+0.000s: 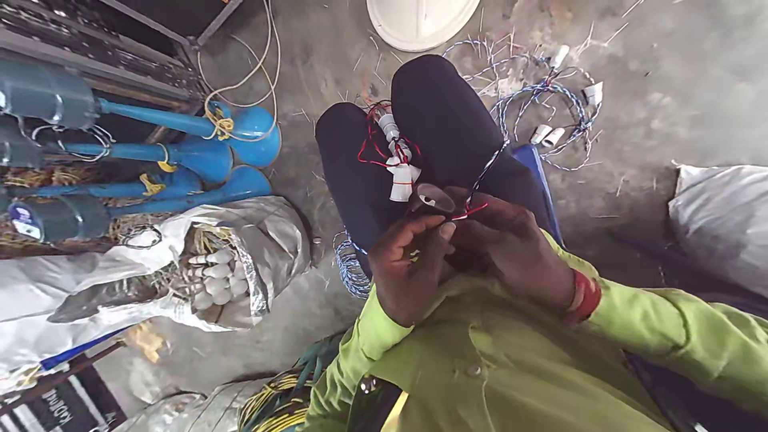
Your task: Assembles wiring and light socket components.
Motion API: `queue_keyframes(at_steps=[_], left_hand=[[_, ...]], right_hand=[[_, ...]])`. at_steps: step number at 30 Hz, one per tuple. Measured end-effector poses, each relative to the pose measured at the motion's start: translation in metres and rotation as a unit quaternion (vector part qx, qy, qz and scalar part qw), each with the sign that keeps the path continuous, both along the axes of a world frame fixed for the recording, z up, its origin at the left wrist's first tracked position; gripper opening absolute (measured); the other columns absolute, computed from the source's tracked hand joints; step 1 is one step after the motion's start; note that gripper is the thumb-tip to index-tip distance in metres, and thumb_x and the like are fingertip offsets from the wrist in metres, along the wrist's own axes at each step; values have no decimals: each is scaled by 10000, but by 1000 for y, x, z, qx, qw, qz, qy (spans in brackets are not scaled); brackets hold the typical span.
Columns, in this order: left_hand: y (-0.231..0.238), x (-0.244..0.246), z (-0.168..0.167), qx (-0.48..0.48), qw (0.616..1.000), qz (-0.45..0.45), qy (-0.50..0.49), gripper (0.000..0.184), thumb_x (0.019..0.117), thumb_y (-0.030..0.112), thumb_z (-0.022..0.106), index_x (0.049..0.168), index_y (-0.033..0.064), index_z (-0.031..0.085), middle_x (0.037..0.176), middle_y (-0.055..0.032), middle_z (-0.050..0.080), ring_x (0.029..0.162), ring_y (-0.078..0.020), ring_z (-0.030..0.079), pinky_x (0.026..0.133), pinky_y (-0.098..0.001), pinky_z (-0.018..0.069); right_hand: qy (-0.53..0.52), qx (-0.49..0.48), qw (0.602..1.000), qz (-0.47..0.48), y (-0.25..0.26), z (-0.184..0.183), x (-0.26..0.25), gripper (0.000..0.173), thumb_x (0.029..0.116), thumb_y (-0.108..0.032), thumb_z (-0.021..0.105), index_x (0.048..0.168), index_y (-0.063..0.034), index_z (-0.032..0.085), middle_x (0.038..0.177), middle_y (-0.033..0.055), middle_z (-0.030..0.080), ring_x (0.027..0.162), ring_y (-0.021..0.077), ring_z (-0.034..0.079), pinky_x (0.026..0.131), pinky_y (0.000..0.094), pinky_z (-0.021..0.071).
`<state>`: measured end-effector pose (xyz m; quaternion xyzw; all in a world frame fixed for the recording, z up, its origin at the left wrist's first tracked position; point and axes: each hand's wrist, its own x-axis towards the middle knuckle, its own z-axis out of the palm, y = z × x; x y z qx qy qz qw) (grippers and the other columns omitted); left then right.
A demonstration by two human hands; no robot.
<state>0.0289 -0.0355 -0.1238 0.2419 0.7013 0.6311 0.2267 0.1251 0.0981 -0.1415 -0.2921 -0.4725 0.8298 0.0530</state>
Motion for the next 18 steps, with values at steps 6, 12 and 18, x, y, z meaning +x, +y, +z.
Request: queue_keyframes(at_steps=[6, 12, 18], left_hand=[[1, 4, -3, -37, 996, 33, 69, 132, 907, 60, 748, 1025, 0, 753, 1026, -53, 666, 873, -98, 679, 737, -249, 628], [1, -1, -4, -97, 982, 34, 161, 116, 900, 140, 766, 976, 53, 779, 1325, -146, 578, 1157, -167, 627, 907, -283, 598], [-3, -3, -2, -107, 981, -1, 160, 134, 942, 125, 715, 1000, 12, 757, 1333, -165, 640, 1180, -207, 657, 922, -331, 605]], right_hand=[[46, -33, 998, -32, 4, -5, 0, 337, 951, 35, 565, 1252, -58, 683, 1188, 76, 715, 1019, 157, 702, 859, 325, 615], [38, -30, 999, -7, 3, -11, 1, 432, 967, 30, 542, 1380, -80, 603, 1287, 69, 681, 1051, 170, 696, 871, 345, 615], [9, -27, 1000, -5, 3, -7, 0, 262, 947, 57, 589, 1147, -47, 723, 1093, 69, 739, 916, 137, 708, 787, 293, 617]])
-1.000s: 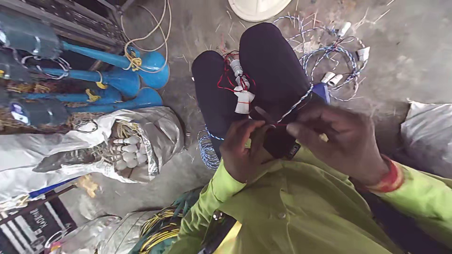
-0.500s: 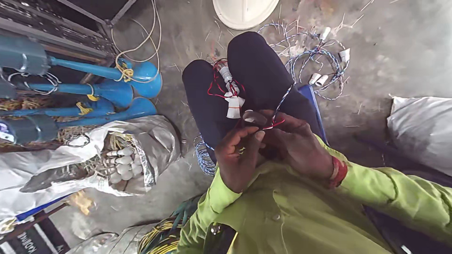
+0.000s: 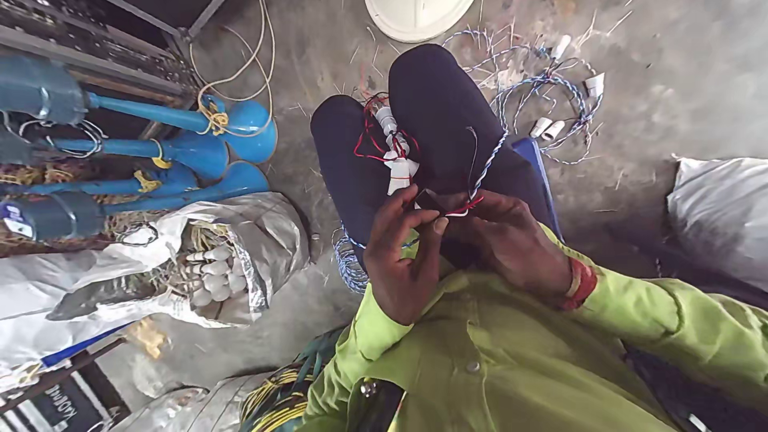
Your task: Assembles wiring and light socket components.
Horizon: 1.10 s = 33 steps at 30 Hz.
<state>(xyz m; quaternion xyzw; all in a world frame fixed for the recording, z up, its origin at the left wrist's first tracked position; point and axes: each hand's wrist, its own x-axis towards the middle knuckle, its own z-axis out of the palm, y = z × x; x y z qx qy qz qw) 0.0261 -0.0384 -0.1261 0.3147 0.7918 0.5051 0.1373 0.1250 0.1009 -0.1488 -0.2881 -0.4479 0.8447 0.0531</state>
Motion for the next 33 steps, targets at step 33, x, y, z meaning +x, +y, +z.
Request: queue_keyframes(at_steps=[33], left_hand=[[-2, -7, 1, 81, 954, -74, -279, 239, 1007, 28, 574, 1195, -50, 700, 1102, -81, 740, 949, -88, 700, 842, -291, 599]], right_hand=[[210, 675, 707, 11, 38, -3, 7, 153, 964, -12, 609, 1054, -18, 733, 1002, 147, 724, 1001, 235, 681, 920, 341, 547]])
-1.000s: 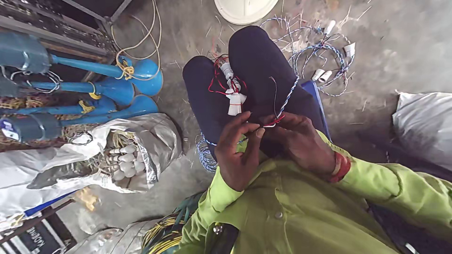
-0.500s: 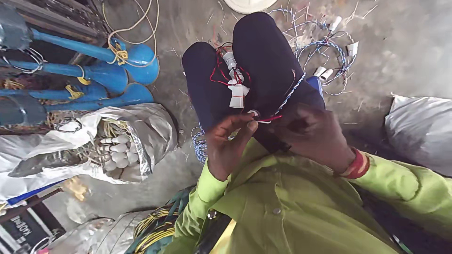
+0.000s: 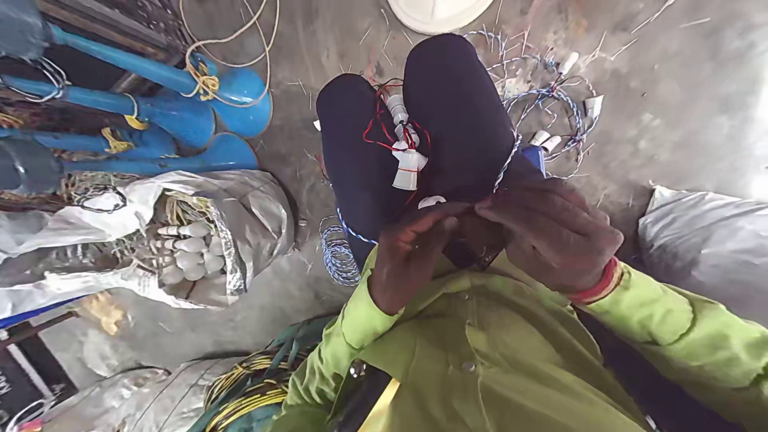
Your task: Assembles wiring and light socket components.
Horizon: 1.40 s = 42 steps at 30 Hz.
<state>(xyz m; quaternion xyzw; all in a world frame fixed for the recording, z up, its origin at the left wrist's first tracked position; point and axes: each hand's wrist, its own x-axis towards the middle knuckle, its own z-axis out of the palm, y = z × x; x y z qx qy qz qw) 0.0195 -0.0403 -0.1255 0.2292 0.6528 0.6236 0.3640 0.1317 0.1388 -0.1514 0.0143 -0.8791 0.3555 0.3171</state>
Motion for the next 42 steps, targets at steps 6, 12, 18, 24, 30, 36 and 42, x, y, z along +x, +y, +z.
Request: queue_keyframes(at_steps=[6, 12, 18, 24, 30, 36, 42], left_hand=[[4, 0, -4, -9, 992, -12, 121, 244, 929, -42, 624, 1155, -38, 718, 1115, -102, 727, 944, -115, 699, 805, -293, 609], [3, 0, -6, -21, 984, -23, 174, 157, 884, 3, 699, 1032, 6, 753, 988, -53, 737, 876, -89, 667, 740, -262, 554], [4, 2, -13, 4, 899, 42, 435, 81, 898, 76, 757, 945, 19, 790, 946, -107, 764, 896, -162, 707, 852, -306, 571], [-7, -3, -28, 78, 845, 12, 529, 102, 938, 66, 725, 1024, 28, 765, 1031, -118, 751, 971, -212, 676, 898, -332, 540], [1, -10, -28, 72, 846, 18, 529, 100, 950, 111, 730, 1031, 57, 754, 958, -113, 680, 890, -190, 658, 836, -314, 565], [-2, -1, -24, 17, 862, 78, 501, 143, 931, 120, 744, 1031, 21, 768, 926, -119, 658, 854, -165, 633, 800, -278, 555], [6, -6, -22, 7, 889, 108, 444, 124, 929, 113, 749, 1002, 20, 783, 925, -105, 681, 880, -132, 653, 795, -245, 566]], right_hand=[[-137, -131, 981, -36, 7, 14, -6, 210, 973, -154, 629, 1061, -23, 767, 942, 102, 707, 885, 126, 654, 781, 258, 544], [-215, -230, 949, 18, 14, 14, -9, 208, 974, -181, 618, 1049, -38, 749, 1082, 59, 666, 1069, 130, 604, 931, 285, 508], [-308, -218, 926, -2, 11, 20, -11, 217, 1012, -230, 547, 853, -124, 651, 723, -70, 591, 653, -16, 563, 574, 184, 466], [-376, -248, 891, 49, 15, 22, -18, 207, 951, -170, 595, 774, -163, 701, 662, -83, 610, 586, -11, 559, 508, 200, 453], [-420, -229, 878, 11, 22, 30, -32, 273, 880, -241, 739, 635, -162, 647, 516, -37, 538, 432, 74, 483, 403, 303, 369], [-273, -270, 923, -13, 11, 26, -15, 213, 1004, -115, 567, 1185, -28, 640, 1004, 24, 672, 804, 25, 643, 692, 190, 561], [-172, -211, 960, 57, 9, 10, -17, 179, 918, -254, 740, 920, -80, 786, 972, 11, 693, 979, 73, 620, 875, 235, 522]])
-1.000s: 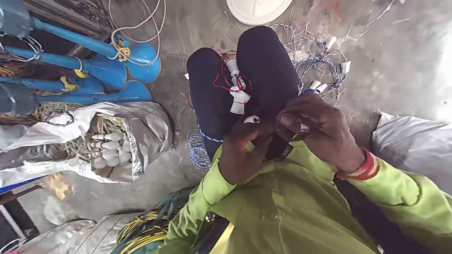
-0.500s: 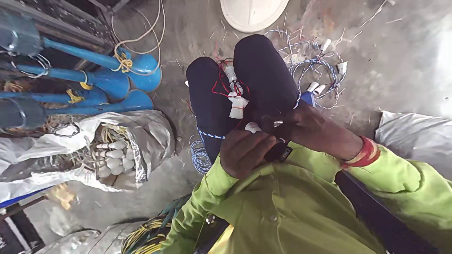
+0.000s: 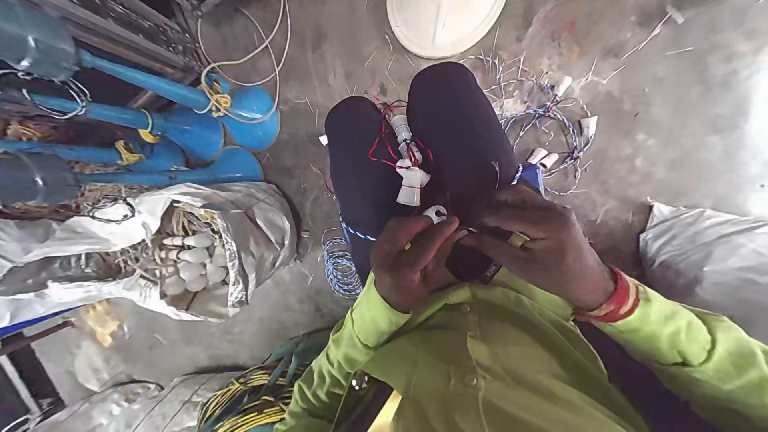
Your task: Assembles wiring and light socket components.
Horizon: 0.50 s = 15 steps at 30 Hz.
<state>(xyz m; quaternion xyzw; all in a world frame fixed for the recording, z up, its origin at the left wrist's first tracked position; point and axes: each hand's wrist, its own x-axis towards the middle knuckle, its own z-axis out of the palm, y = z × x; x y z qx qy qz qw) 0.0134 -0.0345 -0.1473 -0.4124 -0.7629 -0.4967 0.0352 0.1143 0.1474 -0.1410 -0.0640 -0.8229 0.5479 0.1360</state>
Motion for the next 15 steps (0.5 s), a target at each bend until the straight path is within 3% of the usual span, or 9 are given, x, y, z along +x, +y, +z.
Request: queue_keyframes(at_steps=[2, 5, 8, 11, 15], left_hand=[[-1, -1, 4, -2, 999, -26, -28, 145, 943, 97, 727, 1046, 9, 777, 979, -117, 698, 935, -147, 664, 843, -263, 570], [-4, -3, 4, -24, 994, -86, -56, 231, 979, 38, 617, 1171, -21, 732, 1138, -172, 684, 1067, -198, 641, 947, -301, 538], [-6, -2, -5, -42, 996, -76, -22, 262, 969, 15, 615, 1212, -17, 708, 1171, -196, 665, 1109, -239, 637, 979, -333, 533], [-5, -6, -12, -38, 995, -68, 64, 225, 987, 72, 636, 1196, 98, 714, 1188, -143, 661, 1145, -258, 615, 997, -410, 503], [-6, -15, -7, -45, 983, -92, 150, 222, 957, 136, 707, 1171, 179, 751, 1192, -121, 665, 1119, -264, 611, 965, -423, 494]], right_hand=[[-4, -7, 1000, -3, 0, 1, -1, 140, 911, -204, 732, 893, -72, 777, 940, 10, 687, 953, 74, 617, 848, 222, 518], [-47, -80, 996, -10, -1, 5, 2, 142, 941, -174, 690, 960, -46, 748, 982, 3, 679, 941, 47, 638, 829, 192, 551], [-109, -180, 977, -24, -5, 8, 2, 123, 961, -150, 667, 980, -62, 751, 971, -21, 685, 855, 25, 649, 729, 172, 563], [-139, -268, 953, -20, -2, 9, -1, 102, 985, -136, 657, 978, -81, 743, 908, -26, 695, 776, 40, 638, 684, 195, 552], [-179, -264, 948, 13, 7, 18, -2, 87, 973, -145, 687, 976, -94, 757, 816, -44, 709, 708, 10, 637, 631, 163, 542]])
